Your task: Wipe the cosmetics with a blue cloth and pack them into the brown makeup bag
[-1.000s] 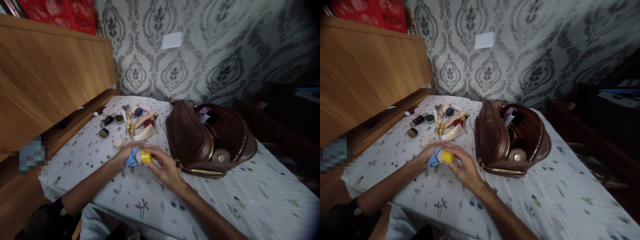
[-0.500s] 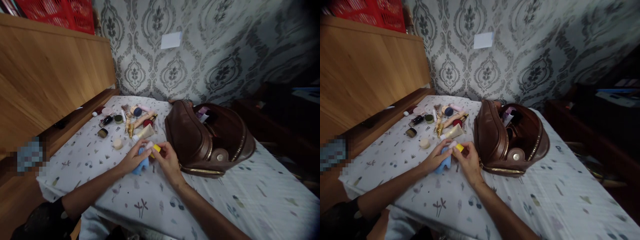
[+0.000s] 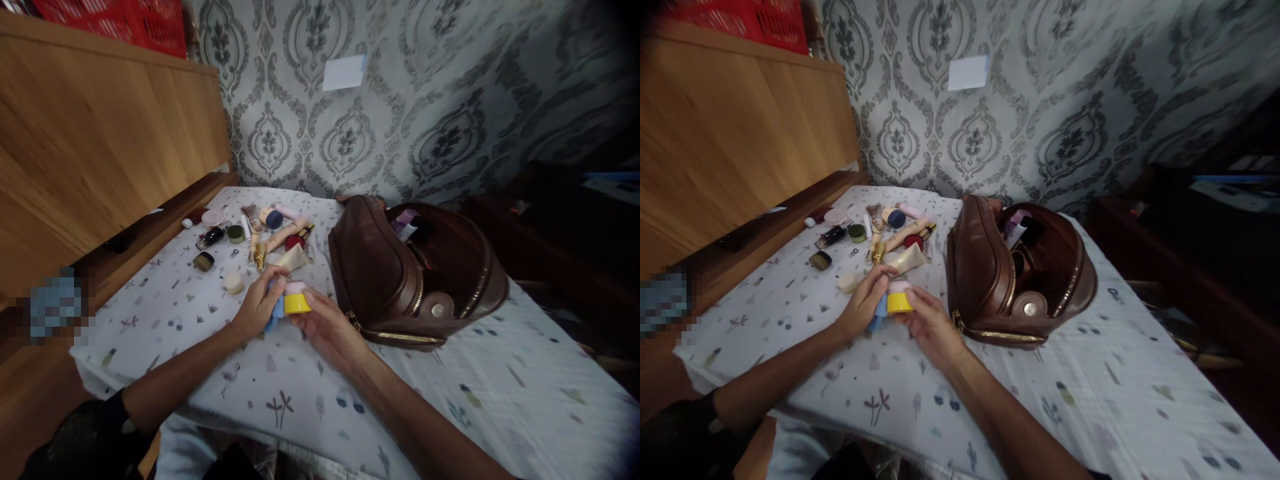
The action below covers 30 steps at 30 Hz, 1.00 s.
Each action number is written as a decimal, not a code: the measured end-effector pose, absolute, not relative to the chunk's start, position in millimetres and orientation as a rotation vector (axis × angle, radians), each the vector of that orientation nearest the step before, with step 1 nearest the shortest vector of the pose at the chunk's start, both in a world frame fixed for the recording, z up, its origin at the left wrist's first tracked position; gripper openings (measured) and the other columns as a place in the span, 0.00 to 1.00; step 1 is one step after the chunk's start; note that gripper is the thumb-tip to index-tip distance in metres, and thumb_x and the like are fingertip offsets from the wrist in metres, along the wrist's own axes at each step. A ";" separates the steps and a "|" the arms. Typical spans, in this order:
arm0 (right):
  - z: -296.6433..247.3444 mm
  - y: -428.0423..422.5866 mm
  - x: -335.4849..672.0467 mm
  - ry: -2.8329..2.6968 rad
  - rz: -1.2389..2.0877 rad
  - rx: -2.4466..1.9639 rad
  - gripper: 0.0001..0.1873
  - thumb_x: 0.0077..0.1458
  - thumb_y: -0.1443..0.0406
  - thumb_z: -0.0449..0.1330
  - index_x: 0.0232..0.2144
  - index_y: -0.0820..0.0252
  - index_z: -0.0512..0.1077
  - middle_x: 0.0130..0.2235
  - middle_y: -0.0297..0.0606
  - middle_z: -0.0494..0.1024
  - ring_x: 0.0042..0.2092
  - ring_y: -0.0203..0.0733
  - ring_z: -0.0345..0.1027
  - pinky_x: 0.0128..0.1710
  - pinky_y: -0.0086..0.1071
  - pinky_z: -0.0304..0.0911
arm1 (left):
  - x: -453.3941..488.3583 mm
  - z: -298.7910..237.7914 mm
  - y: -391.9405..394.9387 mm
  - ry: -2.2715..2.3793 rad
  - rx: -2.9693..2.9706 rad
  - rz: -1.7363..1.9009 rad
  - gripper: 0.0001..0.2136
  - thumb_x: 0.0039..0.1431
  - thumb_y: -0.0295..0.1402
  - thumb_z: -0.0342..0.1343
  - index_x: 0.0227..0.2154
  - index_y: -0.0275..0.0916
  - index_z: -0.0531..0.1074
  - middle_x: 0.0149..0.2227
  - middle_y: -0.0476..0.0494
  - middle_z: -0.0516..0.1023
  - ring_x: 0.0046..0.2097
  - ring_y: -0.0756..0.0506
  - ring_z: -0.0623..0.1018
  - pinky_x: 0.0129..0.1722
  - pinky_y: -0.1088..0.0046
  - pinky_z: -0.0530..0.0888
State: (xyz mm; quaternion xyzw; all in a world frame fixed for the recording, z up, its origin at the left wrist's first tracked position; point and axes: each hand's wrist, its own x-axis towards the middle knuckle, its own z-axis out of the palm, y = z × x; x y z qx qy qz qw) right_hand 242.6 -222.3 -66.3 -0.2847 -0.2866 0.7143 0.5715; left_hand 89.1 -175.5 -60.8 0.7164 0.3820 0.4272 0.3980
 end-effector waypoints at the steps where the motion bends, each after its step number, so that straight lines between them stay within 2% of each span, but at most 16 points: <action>1: -67.7 -221.5 242.8 -0.631 1.697 -0.638 0.17 0.44 0.60 0.73 0.37 0.59 0.79 0.37 0.36 0.82 0.35 0.36 0.75 0.34 0.26 0.71 | 88.0 -61.0 -175.0 0.976 1.833 1.109 0.20 0.66 0.50 0.44 0.45 0.39 0.67 0.34 0.48 0.71 0.34 0.47 0.71 0.35 0.72 0.68; 3: -70.8 -219.8 243.4 -0.552 1.698 -0.604 0.16 0.44 0.63 0.74 0.37 0.58 0.77 0.37 0.35 0.82 0.37 0.37 0.76 0.38 0.29 0.72 | 85.6 -62.1 -174.1 0.967 1.895 1.142 0.21 0.63 0.51 0.48 0.47 0.39 0.66 0.39 0.46 0.72 0.39 0.46 0.72 0.39 0.71 0.70; 5: -73.1 -218.4 243.7 -0.503 1.665 -0.596 0.16 0.44 0.65 0.74 0.37 0.58 0.76 0.37 0.34 0.82 0.38 0.38 0.77 0.40 0.31 0.72 | 84.0 -64.3 -173.5 0.978 1.999 1.128 0.25 0.57 0.53 0.56 0.49 0.40 0.65 0.41 0.45 0.73 0.41 0.45 0.73 0.41 0.69 0.71; 8: -73.2 -217.6 243.0 -0.500 1.619 -0.637 0.19 0.41 0.64 0.76 0.36 0.56 0.74 0.35 0.32 0.81 0.37 0.38 0.76 0.38 0.30 0.72 | 84.4 -68.8 -173.9 1.043 2.228 1.083 0.30 0.48 0.52 0.65 0.49 0.41 0.66 0.43 0.44 0.75 0.43 0.42 0.76 0.43 0.66 0.72; 11: -71.4 -218.3 242.2 -0.550 1.596 -0.723 0.22 0.39 0.60 0.76 0.36 0.57 0.73 0.33 0.31 0.79 0.35 0.35 0.74 0.36 0.27 0.69 | 85.5 -71.9 -174.6 1.065 2.419 1.089 0.23 0.53 0.46 0.63 0.48 0.41 0.67 0.44 0.42 0.77 0.46 0.40 0.77 0.45 0.64 0.73; 14: -71.2 -219.5 243.4 -0.686 1.558 -0.818 0.23 0.45 0.49 0.71 0.36 0.58 0.73 0.32 0.32 0.77 0.33 0.34 0.70 0.30 0.26 0.66 | 84.6 -71.4 -175.1 1.004 2.487 1.114 0.18 0.57 0.41 0.59 0.48 0.40 0.67 0.43 0.42 0.78 0.45 0.41 0.78 0.45 0.65 0.74; 18: -72.0 -221.8 245.5 -0.960 1.353 -1.024 0.28 0.52 0.38 0.58 0.28 0.57 0.67 0.21 0.26 0.63 0.21 0.31 0.54 0.17 0.24 0.49 | 82.7 -68.1 -176.9 0.843 2.565 1.139 0.17 0.60 0.39 0.56 0.50 0.39 0.65 0.44 0.41 0.78 0.46 0.42 0.79 0.46 0.66 0.75; 21: -70.7 -224.2 244.7 -1.091 1.217 -1.130 0.29 0.54 0.37 0.53 0.26 0.56 0.63 0.19 0.24 0.56 0.19 0.31 0.48 0.15 0.25 0.47 | 82.3 -66.8 -178.8 0.744 2.616 1.128 0.17 0.62 0.39 0.54 0.51 0.39 0.64 0.43 0.41 0.79 0.45 0.43 0.80 0.44 0.68 0.76; 26: -71.6 -226.4 242.5 -1.166 1.122 -1.195 0.26 0.57 0.40 0.52 0.27 0.55 0.63 0.21 0.25 0.56 0.20 0.32 0.49 0.15 0.26 0.50 | 82.0 -66.3 -180.9 0.743 2.613 1.038 0.16 0.64 0.41 0.52 0.51 0.39 0.63 0.43 0.41 0.79 0.45 0.43 0.80 0.42 0.69 0.76; 30: -74.5 -226.0 241.6 -1.105 1.110 -1.165 0.24 0.57 0.42 0.55 0.30 0.56 0.67 0.22 0.25 0.57 0.21 0.32 0.49 0.15 0.26 0.49 | 82.9 -65.7 -182.0 0.837 2.543 0.973 0.16 0.64 0.42 0.51 0.49 0.39 0.62 0.41 0.42 0.80 0.39 0.44 0.81 0.37 0.70 0.76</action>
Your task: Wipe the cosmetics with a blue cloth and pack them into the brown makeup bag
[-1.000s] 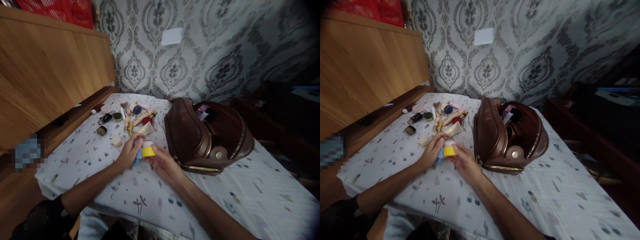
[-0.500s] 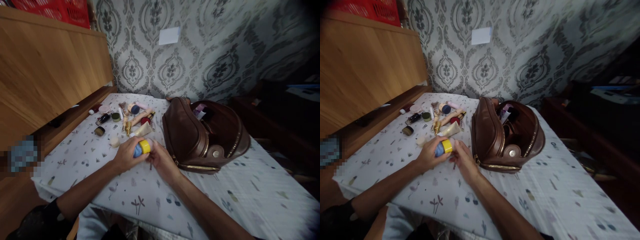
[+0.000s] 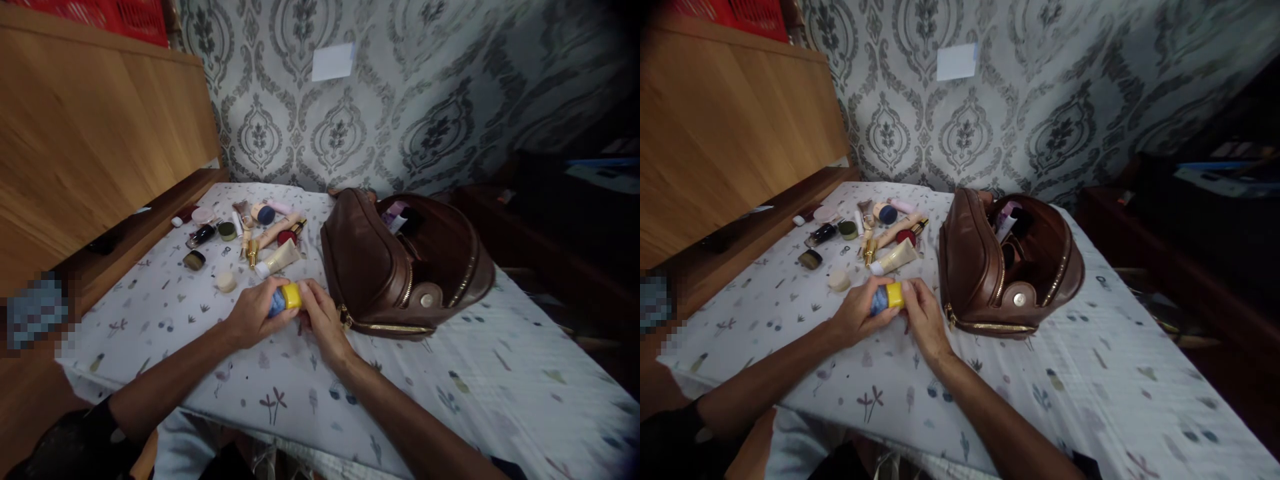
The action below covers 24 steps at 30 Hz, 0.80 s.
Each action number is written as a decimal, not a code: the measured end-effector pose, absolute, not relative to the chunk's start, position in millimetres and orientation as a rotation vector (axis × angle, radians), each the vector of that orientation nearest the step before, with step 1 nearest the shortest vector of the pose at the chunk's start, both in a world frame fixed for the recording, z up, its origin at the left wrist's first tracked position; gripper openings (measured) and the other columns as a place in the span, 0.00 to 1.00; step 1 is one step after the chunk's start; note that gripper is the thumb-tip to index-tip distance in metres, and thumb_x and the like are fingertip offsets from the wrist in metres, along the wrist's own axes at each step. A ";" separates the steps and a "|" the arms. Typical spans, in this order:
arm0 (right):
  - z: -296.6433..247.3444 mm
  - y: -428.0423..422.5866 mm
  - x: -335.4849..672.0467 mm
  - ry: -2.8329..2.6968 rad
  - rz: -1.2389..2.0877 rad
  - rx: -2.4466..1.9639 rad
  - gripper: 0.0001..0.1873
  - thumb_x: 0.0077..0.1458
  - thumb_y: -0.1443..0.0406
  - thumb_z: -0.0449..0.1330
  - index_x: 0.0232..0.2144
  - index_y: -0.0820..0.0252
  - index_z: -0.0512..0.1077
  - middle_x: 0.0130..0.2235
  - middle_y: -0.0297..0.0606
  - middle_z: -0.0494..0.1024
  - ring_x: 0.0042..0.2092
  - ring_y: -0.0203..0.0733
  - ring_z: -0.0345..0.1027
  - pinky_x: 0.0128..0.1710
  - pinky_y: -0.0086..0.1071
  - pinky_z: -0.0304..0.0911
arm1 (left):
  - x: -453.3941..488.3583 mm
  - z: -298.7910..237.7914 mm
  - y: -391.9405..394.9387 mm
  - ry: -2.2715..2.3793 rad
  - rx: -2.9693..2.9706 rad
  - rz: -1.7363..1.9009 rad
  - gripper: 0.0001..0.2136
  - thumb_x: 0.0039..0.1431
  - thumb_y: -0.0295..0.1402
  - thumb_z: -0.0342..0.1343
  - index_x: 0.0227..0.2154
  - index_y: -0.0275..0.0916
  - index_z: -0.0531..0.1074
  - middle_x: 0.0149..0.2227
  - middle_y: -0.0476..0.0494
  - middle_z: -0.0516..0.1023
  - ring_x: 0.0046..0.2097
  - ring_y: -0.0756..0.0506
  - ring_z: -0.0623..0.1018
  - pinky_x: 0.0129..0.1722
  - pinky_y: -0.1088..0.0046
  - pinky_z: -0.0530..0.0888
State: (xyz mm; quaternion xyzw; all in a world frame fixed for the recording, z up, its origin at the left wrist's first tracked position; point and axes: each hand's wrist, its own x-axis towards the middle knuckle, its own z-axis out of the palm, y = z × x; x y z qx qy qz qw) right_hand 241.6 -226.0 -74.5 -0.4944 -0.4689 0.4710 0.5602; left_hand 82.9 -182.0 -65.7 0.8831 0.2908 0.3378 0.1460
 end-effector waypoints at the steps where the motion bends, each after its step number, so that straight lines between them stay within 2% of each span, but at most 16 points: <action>1: -74.9 -225.9 241.2 -1.086 1.120 -1.145 0.24 0.56 0.42 0.55 0.31 0.56 0.67 0.22 0.25 0.57 0.21 0.32 0.49 0.15 0.26 0.49 | 83.4 -65.2 -182.3 0.854 2.532 0.967 0.16 0.64 0.42 0.51 0.49 0.39 0.62 0.40 0.42 0.80 0.38 0.44 0.81 0.36 0.70 0.75; 6: -76.5 -226.1 238.1 -0.985 1.221 -1.041 0.24 0.56 0.42 0.57 0.34 0.56 0.67 0.23 0.25 0.59 0.21 0.31 0.50 0.18 0.26 0.48 | 86.1 -60.8 -185.2 0.900 2.465 0.967 0.16 0.63 0.44 0.51 0.47 0.39 0.63 0.39 0.42 0.80 0.35 0.44 0.80 0.35 0.69 0.73; 11: -78.6 -227.2 237.2 -1.040 1.201 -0.967 0.21 0.58 0.46 0.58 0.43 0.54 0.68 0.28 0.28 0.64 0.25 0.34 0.55 0.23 0.28 0.54 | 88.4 -56.8 -189.1 1.010 2.129 0.965 0.13 0.64 0.45 0.48 0.40 0.40 0.62 0.26 0.52 0.72 0.27 0.49 0.73 0.28 0.74 0.68; 15: -79.4 -227.9 237.0 -1.054 1.198 -0.948 0.20 0.59 0.46 0.58 0.43 0.53 0.66 0.28 0.27 0.64 0.26 0.34 0.57 0.25 0.28 0.54 | 89.1 -56.9 -187.9 0.992 2.007 0.988 0.14 0.62 0.47 0.50 0.38 0.40 0.63 0.25 0.55 0.69 0.26 0.51 0.70 0.28 0.75 0.67; 19: -77.2 -226.6 238.0 -0.985 1.263 -0.967 0.21 0.57 0.45 0.58 0.41 0.53 0.65 0.27 0.26 0.64 0.24 0.33 0.55 0.23 0.28 0.53 | 89.2 -58.3 -184.6 0.965 2.082 0.994 0.14 0.62 0.44 0.53 0.42 0.39 0.65 0.30 0.52 0.73 0.28 0.50 0.72 0.30 0.74 0.69; 21: -75.0 -225.7 238.8 -0.924 1.321 -0.973 0.22 0.55 0.44 0.59 0.37 0.54 0.65 0.25 0.25 0.63 0.23 0.32 0.54 0.21 0.27 0.51 | 88.4 -58.9 -183.0 0.902 2.195 1.005 0.15 0.61 0.41 0.54 0.46 0.39 0.66 0.37 0.47 0.77 0.35 0.47 0.76 0.37 0.72 0.72; 24: -72.3 -225.4 238.8 -0.849 1.380 -0.977 0.23 0.52 0.43 0.61 0.32 0.55 0.63 0.22 0.24 0.61 0.22 0.32 0.53 0.19 0.26 0.49 | 85.8 -60.0 -181.0 0.808 2.325 1.017 0.18 0.61 0.40 0.56 0.51 0.40 0.66 0.48 0.41 0.77 0.47 0.43 0.77 0.48 0.67 0.72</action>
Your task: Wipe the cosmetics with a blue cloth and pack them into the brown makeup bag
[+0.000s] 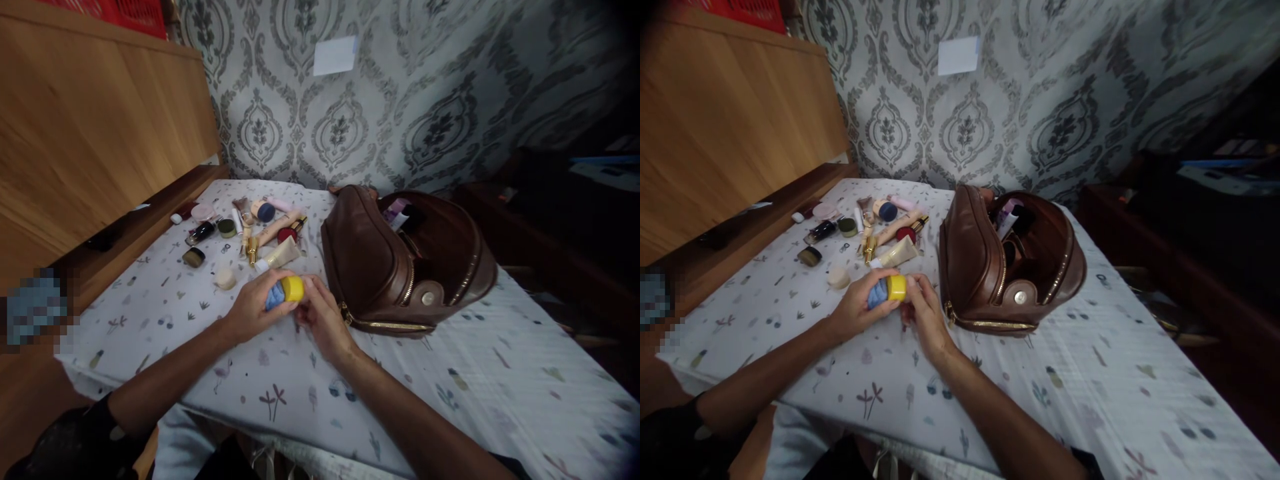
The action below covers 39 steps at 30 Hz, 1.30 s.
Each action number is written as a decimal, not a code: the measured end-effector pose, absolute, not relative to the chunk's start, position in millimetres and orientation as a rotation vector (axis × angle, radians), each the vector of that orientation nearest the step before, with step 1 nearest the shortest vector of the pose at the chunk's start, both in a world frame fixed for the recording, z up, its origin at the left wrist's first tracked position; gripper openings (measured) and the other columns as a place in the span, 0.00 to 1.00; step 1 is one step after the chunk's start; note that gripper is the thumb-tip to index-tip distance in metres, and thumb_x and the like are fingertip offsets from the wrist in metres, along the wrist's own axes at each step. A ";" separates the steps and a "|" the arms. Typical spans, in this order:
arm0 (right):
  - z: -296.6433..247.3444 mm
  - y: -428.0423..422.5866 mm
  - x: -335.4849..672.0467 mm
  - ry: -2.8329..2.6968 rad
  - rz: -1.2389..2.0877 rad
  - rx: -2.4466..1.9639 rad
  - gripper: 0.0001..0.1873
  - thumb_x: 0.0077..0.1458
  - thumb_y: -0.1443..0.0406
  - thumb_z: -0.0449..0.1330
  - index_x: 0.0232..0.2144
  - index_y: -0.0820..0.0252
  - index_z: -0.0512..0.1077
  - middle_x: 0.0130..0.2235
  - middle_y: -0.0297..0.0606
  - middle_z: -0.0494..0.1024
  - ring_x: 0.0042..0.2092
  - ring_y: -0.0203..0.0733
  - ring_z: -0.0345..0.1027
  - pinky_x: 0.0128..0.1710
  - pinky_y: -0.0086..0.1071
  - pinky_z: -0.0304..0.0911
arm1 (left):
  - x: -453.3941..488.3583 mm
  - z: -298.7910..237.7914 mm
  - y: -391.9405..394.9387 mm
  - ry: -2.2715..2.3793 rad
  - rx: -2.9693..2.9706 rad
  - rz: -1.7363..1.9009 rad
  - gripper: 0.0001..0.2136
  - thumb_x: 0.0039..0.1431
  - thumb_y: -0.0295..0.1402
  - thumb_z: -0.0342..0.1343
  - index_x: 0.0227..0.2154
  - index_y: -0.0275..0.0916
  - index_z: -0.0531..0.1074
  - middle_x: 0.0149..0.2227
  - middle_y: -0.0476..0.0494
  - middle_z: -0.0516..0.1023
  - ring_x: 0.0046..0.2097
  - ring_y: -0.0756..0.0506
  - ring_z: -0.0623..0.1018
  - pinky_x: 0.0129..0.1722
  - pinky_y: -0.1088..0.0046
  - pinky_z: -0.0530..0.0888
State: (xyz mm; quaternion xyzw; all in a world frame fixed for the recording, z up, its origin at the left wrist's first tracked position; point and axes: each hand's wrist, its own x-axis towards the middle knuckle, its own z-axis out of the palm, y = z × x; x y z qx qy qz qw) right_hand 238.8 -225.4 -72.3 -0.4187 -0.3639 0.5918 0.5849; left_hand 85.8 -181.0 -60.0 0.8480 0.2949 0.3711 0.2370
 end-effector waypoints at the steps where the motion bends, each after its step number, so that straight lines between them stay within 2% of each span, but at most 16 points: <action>1: -72.0 -225.6 238.4 -0.841 1.381 -0.984 0.24 0.51 0.43 0.60 0.32 0.55 0.62 0.22 0.24 0.60 0.21 0.32 0.52 0.18 0.25 0.49 | 84.7 -60.3 -180.7 0.805 2.332 1.029 0.19 0.61 0.40 0.56 0.52 0.40 0.65 0.48 0.40 0.76 0.48 0.43 0.77 0.49 0.66 0.72; 3: -72.5 -226.4 237.1 -0.870 1.350 -1.012 0.24 0.52 0.42 0.59 0.32 0.54 0.61 0.21 0.24 0.60 0.21 0.32 0.52 0.18 0.26 0.49 | 82.9 -60.9 -180.7 0.851 2.298 1.093 0.19 0.63 0.41 0.54 0.54 0.39 0.64 0.48 0.39 0.76 0.48 0.43 0.76 0.49 0.67 0.72; 7: -75.2 -228.8 236.6 -1.076 1.224 -1.102 0.21 0.56 0.45 0.56 0.39 0.54 0.62 0.23 0.25 0.63 0.22 0.34 0.55 0.20 0.27 0.53 | 82.8 -61.5 -181.5 0.951 2.254 1.263 0.14 0.68 0.38 0.45 0.50 0.37 0.65 0.44 0.40 0.73 0.46 0.45 0.75 0.48 0.67 0.71; 10: -76.5 -230.5 238.4 -1.223 1.080 -1.175 0.20 0.56 0.49 0.58 0.43 0.55 0.63 0.28 0.28 0.66 0.26 0.35 0.58 0.24 0.28 0.55 | 85.2 -63.0 -181.5 0.897 2.405 1.157 0.12 0.69 0.36 0.42 0.47 0.37 0.67 0.43 0.40 0.73 0.45 0.45 0.74 0.47 0.68 0.72; 13: -77.7 -231.8 238.7 -1.240 1.040 -1.213 0.20 0.56 0.48 0.59 0.41 0.55 0.65 0.28 0.28 0.67 0.27 0.35 0.59 0.25 0.28 0.55 | 87.8 -65.5 -181.9 0.877 2.552 1.040 0.12 0.70 0.35 0.41 0.46 0.37 0.68 0.42 0.40 0.75 0.44 0.45 0.76 0.44 0.69 0.73; 16: -76.7 -232.3 236.2 -1.097 1.225 -1.163 0.23 0.55 0.43 0.57 0.36 0.55 0.64 0.23 0.26 0.66 0.22 0.33 0.58 0.20 0.27 0.52 | 88.7 -68.1 -183.3 0.874 2.690 1.080 0.13 0.69 0.35 0.41 0.47 0.37 0.68 0.41 0.39 0.76 0.42 0.44 0.77 0.42 0.68 0.74; 21: -63.3 -230.3 235.3 -0.742 1.657 -1.106 0.28 0.54 0.38 0.54 0.29 0.56 0.61 0.17 0.24 0.63 0.16 0.29 0.52 0.13 0.21 0.40 | 83.0 -73.4 -182.1 0.714 2.907 1.225 0.14 0.67 0.36 0.47 0.51 0.38 0.66 0.40 0.39 0.78 0.41 0.43 0.79 0.37 0.71 0.75; 26: -53.5 -226.9 241.1 -0.550 2.163 -1.066 0.37 0.63 0.39 0.32 0.20 0.58 0.59 0.12 0.26 0.56 0.12 0.27 0.44 0.09 0.20 0.35 | 75.7 -81.4 -177.3 0.775 2.732 1.239 0.21 0.60 0.45 0.55 0.53 0.41 0.66 0.44 0.39 0.80 0.43 0.40 0.81 0.41 0.67 0.78; 29: -56.3 -224.9 241.2 -0.586 2.189 -1.038 0.40 0.63 0.40 0.25 0.18 0.58 0.59 0.11 0.28 0.57 0.12 0.29 0.45 0.09 0.21 0.36 | 76.1 -81.2 -178.3 0.975 2.482 1.152 0.25 0.55 0.48 0.59 0.52 0.41 0.67 0.45 0.41 0.80 0.43 0.40 0.81 0.41 0.66 0.78; 32: -59.3 -223.7 241.0 -0.726 2.075 -1.145 0.43 0.62 0.40 0.22 0.18 0.58 0.62 0.12 0.31 0.60 0.12 0.32 0.51 0.10 0.23 0.42 | 80.1 -74.0 -181.5 0.982 2.326 0.977 0.21 0.53 0.48 0.61 0.45 0.40 0.69 0.37 0.46 0.80 0.36 0.43 0.80 0.35 0.70 0.78; 34: -58.5 -225.0 243.0 -0.947 1.847 -1.251 0.43 0.62 0.39 0.25 0.17 0.58 0.63 0.13 0.32 0.61 0.14 0.34 0.55 0.13 0.25 0.49 | 83.5 -67.3 -183.4 0.950 2.281 0.907 0.18 0.54 0.46 0.60 0.41 0.40 0.70 0.32 0.49 0.80 0.32 0.45 0.79 0.32 0.72 0.77; 37: -52.6 -231.4 248.5 -1.335 1.161 -1.420 0.36 0.64 0.41 0.37 0.19 0.58 0.65 0.19 0.35 0.67 0.25 0.38 0.64 0.27 0.30 0.62 | 87.7 -59.3 -184.1 0.964 2.258 0.933 0.15 0.55 0.45 0.59 0.40 0.40 0.70 0.32 0.49 0.79 0.31 0.46 0.79 0.31 0.74 0.76; 39: -46.9 -237.1 251.5 -1.465 0.781 -1.478 0.27 0.65 0.46 0.47 0.28 0.60 0.70 0.29 0.38 0.73 0.34 0.42 0.67 0.38 0.35 0.64 | 89.1 -56.9 -182.9 1.010 2.255 0.976 0.15 0.54 0.45 0.59 0.39 0.40 0.70 0.31 0.49 0.80 0.30 0.46 0.79 0.30 0.74 0.76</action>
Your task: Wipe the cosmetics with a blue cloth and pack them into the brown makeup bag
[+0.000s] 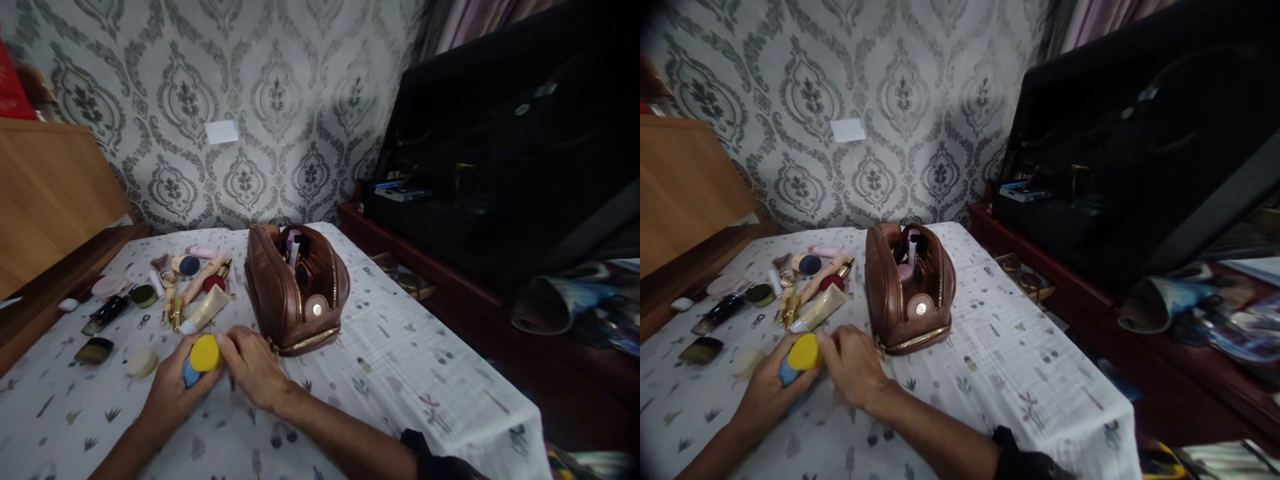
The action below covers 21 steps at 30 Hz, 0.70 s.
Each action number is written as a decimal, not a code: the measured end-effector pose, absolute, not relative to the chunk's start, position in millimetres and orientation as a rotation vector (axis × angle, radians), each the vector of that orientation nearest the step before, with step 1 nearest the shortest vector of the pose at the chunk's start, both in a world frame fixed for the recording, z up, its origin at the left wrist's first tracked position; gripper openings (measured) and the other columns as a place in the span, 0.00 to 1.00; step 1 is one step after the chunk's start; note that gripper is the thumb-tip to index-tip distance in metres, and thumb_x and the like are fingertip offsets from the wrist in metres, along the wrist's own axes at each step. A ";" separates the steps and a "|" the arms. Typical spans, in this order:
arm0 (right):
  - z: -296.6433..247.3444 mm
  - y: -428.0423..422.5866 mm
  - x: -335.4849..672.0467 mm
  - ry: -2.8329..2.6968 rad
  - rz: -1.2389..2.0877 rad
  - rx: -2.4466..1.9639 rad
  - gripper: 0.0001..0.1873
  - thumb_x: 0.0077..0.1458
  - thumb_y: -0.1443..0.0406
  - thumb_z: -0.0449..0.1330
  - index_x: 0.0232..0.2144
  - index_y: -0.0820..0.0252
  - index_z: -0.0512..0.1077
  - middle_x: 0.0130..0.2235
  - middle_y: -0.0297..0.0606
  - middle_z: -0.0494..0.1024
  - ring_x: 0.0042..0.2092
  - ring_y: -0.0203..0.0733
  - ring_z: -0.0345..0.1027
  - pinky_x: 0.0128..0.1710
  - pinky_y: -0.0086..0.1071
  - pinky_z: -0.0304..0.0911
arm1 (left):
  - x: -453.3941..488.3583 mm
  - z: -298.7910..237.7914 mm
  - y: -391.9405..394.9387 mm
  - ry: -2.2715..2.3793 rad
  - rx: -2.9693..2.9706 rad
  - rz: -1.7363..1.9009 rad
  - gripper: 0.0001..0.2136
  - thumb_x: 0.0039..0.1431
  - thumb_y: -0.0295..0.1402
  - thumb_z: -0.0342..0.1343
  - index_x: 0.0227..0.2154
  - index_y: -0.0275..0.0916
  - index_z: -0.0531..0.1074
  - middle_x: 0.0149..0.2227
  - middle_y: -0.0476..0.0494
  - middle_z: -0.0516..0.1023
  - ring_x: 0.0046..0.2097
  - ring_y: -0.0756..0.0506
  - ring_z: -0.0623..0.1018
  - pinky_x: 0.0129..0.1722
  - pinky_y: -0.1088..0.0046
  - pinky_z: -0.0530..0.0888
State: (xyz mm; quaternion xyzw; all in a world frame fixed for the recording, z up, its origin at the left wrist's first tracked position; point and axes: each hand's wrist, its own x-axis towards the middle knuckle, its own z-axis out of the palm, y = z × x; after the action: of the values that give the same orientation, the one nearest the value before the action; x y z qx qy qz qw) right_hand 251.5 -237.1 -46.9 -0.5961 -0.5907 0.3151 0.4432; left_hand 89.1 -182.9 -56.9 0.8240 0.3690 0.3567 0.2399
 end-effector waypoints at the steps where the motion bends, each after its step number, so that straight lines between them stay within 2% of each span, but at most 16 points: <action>1: -44.0 -239.6 252.2 -1.507 0.681 -1.488 0.22 0.63 0.49 0.51 0.35 0.60 0.72 0.35 0.40 0.74 0.38 0.43 0.68 0.42 0.37 0.64 | 89.4 -56.7 -182.1 1.027 2.256 0.993 0.15 0.54 0.44 0.59 0.39 0.40 0.70 0.31 0.50 0.80 0.30 0.46 0.79 0.29 0.74 0.76; 2: -41.5 -241.6 252.3 -1.544 0.632 -1.491 0.20 0.61 0.50 0.55 0.41 0.60 0.72 0.40 0.41 0.74 0.41 0.44 0.68 0.45 0.38 0.64 | 89.4 -57.0 -181.3 1.027 2.260 1.001 0.14 0.54 0.44 0.58 0.38 0.40 0.70 0.31 0.50 0.80 0.30 0.46 0.79 0.29 0.74 0.76; 4: -37.6 -243.8 251.2 -1.634 0.617 -1.486 0.24 0.56 0.50 0.63 0.49 0.57 0.71 0.45 0.41 0.73 0.45 0.47 0.68 0.47 0.40 0.63 | 88.8 -58.7 -180.2 0.998 2.269 0.993 0.13 0.53 0.42 0.58 0.38 0.40 0.70 0.30 0.50 0.80 0.29 0.45 0.79 0.28 0.73 0.76; 7: -34.2 -243.9 248.9 -1.762 0.603 -1.517 0.27 0.51 0.53 0.68 0.51 0.54 0.70 0.46 0.40 0.71 0.49 0.50 0.67 0.47 0.40 0.64 | 86.8 -62.0 -180.2 0.997 2.258 0.984 0.13 0.48 0.40 0.59 0.36 0.40 0.71 0.30 0.50 0.80 0.29 0.44 0.79 0.28 0.72 0.76; 15: -12.2 -250.2 261.9 -1.710 0.643 -1.384 0.19 0.54 0.60 0.66 0.47 0.59 0.73 0.42 0.40 0.74 0.43 0.46 0.70 0.45 0.38 0.64 | 87.0 -55.3 -185.5 0.982 2.101 0.961 0.19 0.49 0.41 0.63 0.43 0.40 0.69 0.39 0.46 0.81 0.37 0.43 0.81 0.36 0.69 0.79; 18: 0.3 -253.4 278.1 -1.618 0.718 -1.236 0.14 0.57 0.59 0.62 0.43 0.59 0.73 0.37 0.36 0.74 0.39 0.42 0.69 0.41 0.34 0.64 | 100.1 -39.6 -188.5 0.939 2.099 1.039 0.21 0.48 0.42 0.65 0.43 0.40 0.69 0.40 0.45 0.80 0.40 0.42 0.81 0.38 0.67 0.79; 21: 14.2 -255.6 298.1 -1.543 0.797 -1.143 0.16 0.59 0.55 0.60 0.43 0.59 0.73 0.36 0.34 0.74 0.37 0.39 0.67 0.38 0.32 0.64 | 120.3 -19.8 -188.1 0.845 2.136 1.069 0.24 0.48 0.41 0.66 0.47 0.41 0.68 0.44 0.44 0.80 0.42 0.42 0.81 0.40 0.68 0.78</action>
State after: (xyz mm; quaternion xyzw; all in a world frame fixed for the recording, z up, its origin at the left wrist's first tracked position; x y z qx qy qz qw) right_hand 298.1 -255.6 14.2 -0.4740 -0.6398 0.3307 0.5067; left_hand 120.3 -188.1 -19.8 0.8044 0.3182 0.4025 0.2995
